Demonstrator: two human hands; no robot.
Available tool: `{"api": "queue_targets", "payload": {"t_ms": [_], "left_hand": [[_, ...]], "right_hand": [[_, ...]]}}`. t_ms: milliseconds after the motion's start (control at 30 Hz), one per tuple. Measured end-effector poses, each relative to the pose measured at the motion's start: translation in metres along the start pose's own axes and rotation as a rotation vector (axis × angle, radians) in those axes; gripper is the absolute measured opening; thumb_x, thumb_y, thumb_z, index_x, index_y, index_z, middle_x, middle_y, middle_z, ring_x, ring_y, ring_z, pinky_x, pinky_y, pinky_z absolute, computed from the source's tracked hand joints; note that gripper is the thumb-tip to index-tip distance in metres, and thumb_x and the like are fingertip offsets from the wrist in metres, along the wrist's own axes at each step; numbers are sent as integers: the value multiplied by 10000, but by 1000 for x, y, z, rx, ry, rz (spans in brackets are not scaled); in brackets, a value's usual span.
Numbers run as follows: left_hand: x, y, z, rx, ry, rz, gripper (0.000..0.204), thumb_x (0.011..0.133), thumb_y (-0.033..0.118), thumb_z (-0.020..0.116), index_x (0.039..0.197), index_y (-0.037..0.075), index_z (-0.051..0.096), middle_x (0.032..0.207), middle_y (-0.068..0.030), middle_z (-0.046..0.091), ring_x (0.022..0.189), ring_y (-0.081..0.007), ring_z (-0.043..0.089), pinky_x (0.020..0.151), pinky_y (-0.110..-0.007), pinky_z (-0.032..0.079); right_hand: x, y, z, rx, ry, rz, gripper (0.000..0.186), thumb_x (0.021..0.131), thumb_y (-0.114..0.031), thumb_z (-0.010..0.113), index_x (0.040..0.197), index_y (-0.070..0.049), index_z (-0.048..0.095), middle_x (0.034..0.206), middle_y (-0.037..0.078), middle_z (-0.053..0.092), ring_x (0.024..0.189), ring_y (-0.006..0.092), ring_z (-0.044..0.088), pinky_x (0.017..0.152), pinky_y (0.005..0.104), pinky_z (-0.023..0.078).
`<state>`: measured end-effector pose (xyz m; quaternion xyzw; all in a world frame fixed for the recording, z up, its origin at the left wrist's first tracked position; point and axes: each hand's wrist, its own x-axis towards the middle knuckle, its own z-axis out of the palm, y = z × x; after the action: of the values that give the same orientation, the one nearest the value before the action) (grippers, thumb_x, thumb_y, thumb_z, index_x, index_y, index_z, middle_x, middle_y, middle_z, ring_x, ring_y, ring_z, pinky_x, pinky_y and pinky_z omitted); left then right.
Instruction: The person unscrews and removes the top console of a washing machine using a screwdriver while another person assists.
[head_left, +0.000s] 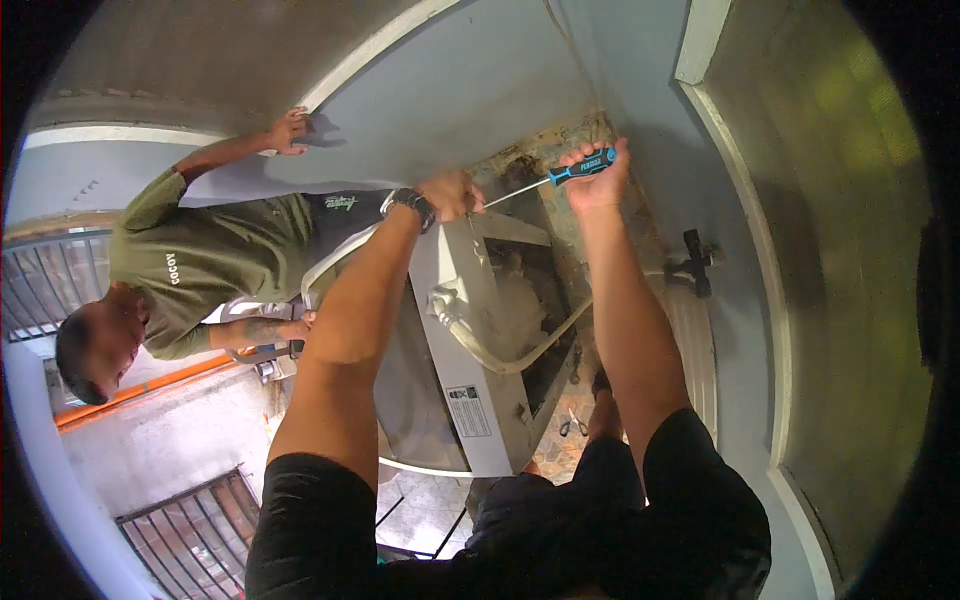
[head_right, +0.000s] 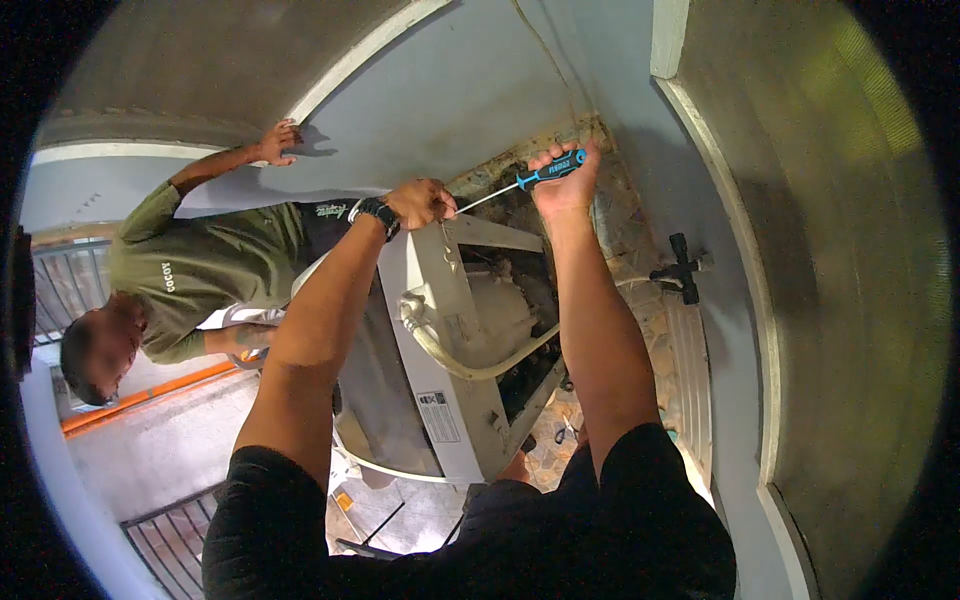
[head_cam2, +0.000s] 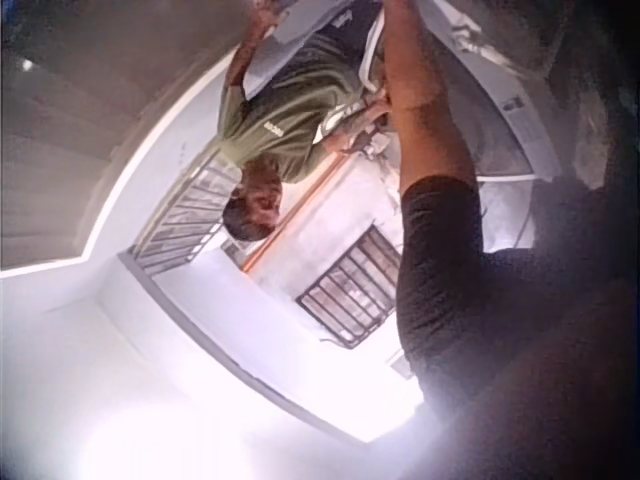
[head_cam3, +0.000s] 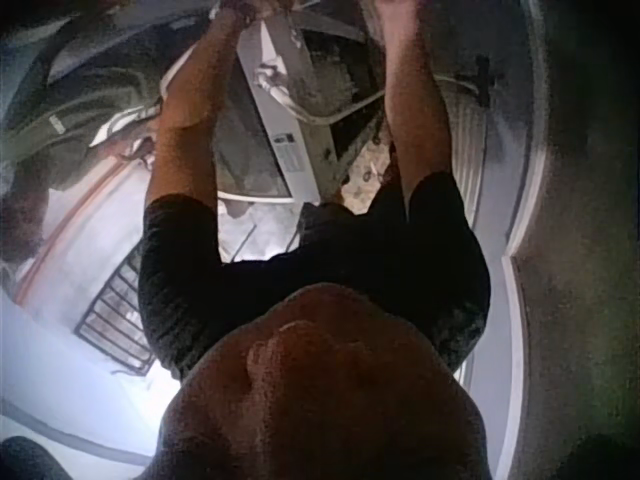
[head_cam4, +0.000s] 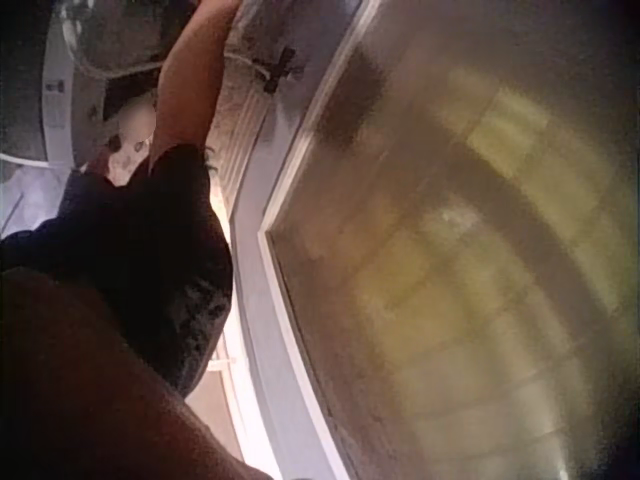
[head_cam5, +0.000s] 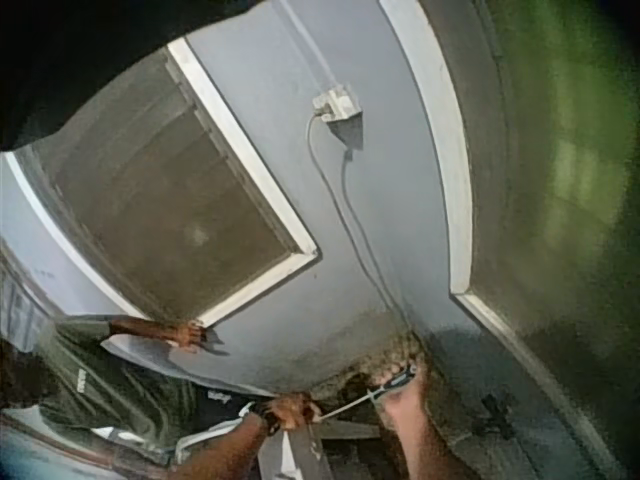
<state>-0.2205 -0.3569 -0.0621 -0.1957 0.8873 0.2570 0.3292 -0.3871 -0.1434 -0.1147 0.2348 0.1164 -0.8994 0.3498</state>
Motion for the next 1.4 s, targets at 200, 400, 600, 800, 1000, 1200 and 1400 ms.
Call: {"api": "queue_targets", "payload": {"t_ms": [200,400,600,800,1000,1200,1400], "left_hand": [[4,2,1,-13,-37,72,197,919,168,700,1055,30,736,1009,-77,754,958,-209,693,839,-337,540],[5,-10,4,-108,-4,138,229,923,217,705,1044,25,739,981,-79,754,921,-218,690,817,-347,539],[6,-11,3,-65,-50,146,247,931,220,666,1054,17,735,997,-95,761,926,-221,692,826,-349,538],[-3,2,-2,35,-31,146,262,900,217,626,1061,49,746,1014,-130,756,956,-276,695,858,-378,537],[-10,18,-5,175,37,76,364,873,325,568,1073,88,759,1047,-173,735,1007,-347,685,889,-402,530],[-5,32,0,138,55,21,356,882,355,633,1087,96,767,1121,-189,711,1067,-347,668,909,-414,514],[-22,27,4,62,115,16,350,901,362,720,1104,80,758,1060,-190,728,1017,-334,684,863,-419,525]], "right_hand": [[1,-2,-10,47,-16,24,456,1017,-527,460,791,-131,479,700,29,484,645,196,438,643,358,383],[-2,2,-8,25,8,7,479,1022,-551,453,801,-128,488,713,28,490,661,198,446,667,355,392],[-7,5,-8,-22,-15,-6,532,1023,-613,430,852,-116,514,743,36,512,726,210,473,751,387,414],[-13,8,1,-321,239,-90,542,989,-623,514,990,-82,535,870,71,527,829,245,509,784,445,455],[3,15,-10,-187,192,-133,459,1005,-561,500,975,-106,544,828,56,543,696,237,509,742,424,454],[25,1,-54,196,-620,101,411,991,-511,517,863,-121,518,822,53,538,738,238,504,755,409,440],[5,7,-16,36,-195,69,443,1009,-532,481,883,-109,521,814,43,528,783,223,497,790,407,423]]}}
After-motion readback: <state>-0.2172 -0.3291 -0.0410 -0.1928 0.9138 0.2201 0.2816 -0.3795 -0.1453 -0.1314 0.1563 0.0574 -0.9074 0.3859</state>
